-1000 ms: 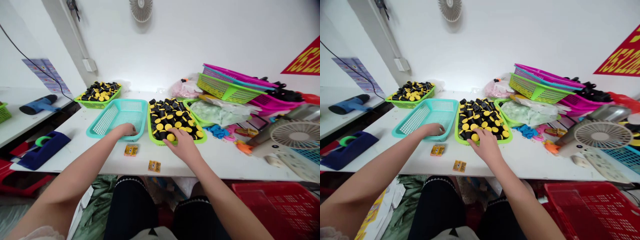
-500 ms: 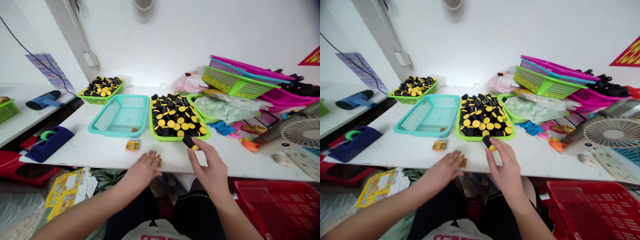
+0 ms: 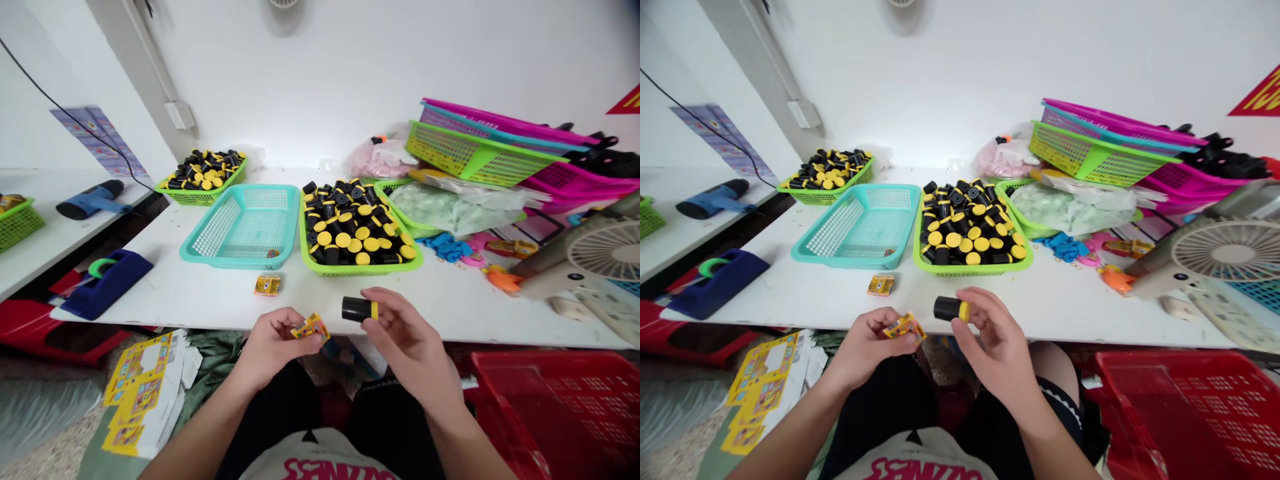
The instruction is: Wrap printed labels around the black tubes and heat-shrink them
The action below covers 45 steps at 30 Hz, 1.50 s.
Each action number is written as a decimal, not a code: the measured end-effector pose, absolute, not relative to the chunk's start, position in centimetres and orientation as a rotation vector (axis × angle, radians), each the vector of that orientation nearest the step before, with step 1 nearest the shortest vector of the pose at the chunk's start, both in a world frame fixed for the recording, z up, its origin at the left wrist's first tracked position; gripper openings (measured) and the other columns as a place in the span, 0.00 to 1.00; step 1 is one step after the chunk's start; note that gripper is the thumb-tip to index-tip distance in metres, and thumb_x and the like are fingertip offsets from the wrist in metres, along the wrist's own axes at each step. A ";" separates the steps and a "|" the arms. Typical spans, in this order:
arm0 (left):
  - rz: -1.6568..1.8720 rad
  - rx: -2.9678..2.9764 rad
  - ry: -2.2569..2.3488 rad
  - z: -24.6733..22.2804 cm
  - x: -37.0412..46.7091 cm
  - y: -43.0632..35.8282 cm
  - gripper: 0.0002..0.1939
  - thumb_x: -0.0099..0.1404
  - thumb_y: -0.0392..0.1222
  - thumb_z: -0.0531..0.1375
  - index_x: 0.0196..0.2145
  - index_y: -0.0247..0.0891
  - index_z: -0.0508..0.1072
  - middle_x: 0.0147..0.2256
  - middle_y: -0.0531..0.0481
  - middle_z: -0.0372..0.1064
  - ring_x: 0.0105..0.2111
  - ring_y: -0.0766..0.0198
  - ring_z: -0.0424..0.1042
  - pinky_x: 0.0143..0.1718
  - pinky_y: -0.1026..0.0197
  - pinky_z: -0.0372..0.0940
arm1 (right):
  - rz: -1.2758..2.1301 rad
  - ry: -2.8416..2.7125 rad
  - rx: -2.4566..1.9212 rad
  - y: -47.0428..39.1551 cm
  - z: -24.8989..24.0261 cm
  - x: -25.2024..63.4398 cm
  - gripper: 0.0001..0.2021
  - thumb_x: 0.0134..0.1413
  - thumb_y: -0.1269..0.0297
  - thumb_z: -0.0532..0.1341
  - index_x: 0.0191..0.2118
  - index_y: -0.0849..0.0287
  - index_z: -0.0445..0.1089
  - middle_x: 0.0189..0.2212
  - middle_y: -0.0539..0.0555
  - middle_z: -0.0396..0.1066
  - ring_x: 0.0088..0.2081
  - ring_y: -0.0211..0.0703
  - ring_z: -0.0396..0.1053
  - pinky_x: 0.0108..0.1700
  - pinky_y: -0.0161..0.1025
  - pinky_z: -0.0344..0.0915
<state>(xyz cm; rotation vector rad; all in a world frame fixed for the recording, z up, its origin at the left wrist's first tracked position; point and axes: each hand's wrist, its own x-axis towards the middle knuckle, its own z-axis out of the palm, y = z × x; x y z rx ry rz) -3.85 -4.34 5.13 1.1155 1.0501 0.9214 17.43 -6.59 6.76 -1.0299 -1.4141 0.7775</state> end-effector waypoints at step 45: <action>1.149 1.270 1.026 5.3 -2.4 -6.8 0.49 0.59 0.40 0.68 0.66 0.47 0.39 0.49 0.44 0.74 0.48 0.62 0.74 0.54 0.57 0.65 | 0.643 -1.598 -0.945 -6.5 6.0 14.5 0.04 0.55 0.62 0.66 0.35 0.55 0.72 0.33 0.53 0.73 0.36 0.42 0.75 0.38 0.39 0.74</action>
